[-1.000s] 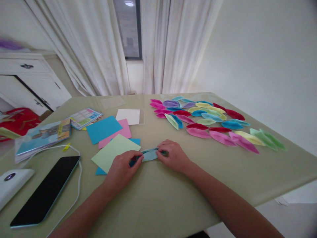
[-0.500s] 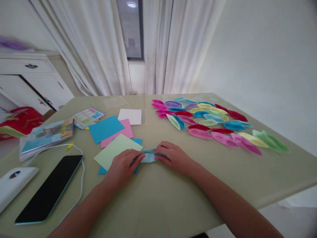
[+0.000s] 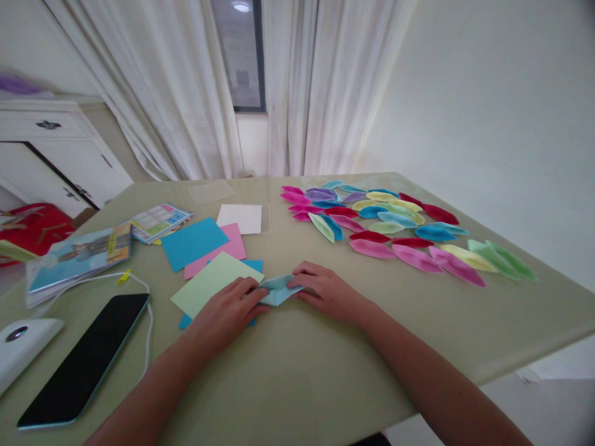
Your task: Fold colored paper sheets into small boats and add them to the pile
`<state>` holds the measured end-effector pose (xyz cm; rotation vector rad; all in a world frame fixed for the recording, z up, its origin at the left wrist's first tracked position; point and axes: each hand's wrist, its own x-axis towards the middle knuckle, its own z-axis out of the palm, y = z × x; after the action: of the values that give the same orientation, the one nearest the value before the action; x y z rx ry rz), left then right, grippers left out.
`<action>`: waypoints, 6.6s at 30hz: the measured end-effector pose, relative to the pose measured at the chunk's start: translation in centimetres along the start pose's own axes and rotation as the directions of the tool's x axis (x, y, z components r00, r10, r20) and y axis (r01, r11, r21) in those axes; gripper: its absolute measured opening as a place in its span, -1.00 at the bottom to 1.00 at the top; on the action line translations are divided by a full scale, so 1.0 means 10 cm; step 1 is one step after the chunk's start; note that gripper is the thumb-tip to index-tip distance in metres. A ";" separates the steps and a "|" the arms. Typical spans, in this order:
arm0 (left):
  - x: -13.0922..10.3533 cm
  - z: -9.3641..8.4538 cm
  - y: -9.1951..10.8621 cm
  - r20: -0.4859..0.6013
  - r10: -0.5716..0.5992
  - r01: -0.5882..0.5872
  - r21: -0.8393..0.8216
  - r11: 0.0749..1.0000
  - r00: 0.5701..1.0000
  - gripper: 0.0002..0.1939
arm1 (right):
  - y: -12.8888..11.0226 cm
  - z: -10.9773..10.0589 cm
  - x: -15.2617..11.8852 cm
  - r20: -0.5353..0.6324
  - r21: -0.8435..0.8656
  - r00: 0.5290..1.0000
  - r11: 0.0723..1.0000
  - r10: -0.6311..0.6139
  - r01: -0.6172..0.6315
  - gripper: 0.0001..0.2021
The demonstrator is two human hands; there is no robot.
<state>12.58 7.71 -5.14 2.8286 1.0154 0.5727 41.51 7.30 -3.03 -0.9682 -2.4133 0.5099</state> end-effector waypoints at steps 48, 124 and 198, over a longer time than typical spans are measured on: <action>0.11 -0.17 0.20 0.263 -0.569 0.212 -0.965 -0.155 0.779 -0.58 | 0.05 -0.03 0.03 -0.031 0.937 0.948 0.338 0.318 -0.083 -0.72; -0.06 -0.16 0.72 0.142 -0.398 0.215 -0.966 0.145 0.906 -0.68 | -0.65 0.10 -0.04 -0.183 0.800 0.937 0.599 0.296 -0.033 -0.80; 0.11 -0.17 0.64 0.093 -0.557 0.277 -0.926 0.255 0.825 -0.78 | -0.49 0.10 0.00 -0.400 0.355 0.913 0.932 0.084 0.070 -0.93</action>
<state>16.51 3.32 -1.93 1.3925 0.9677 1.0321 38.29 3.77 -1.40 -0.8227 -1.8568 0.6549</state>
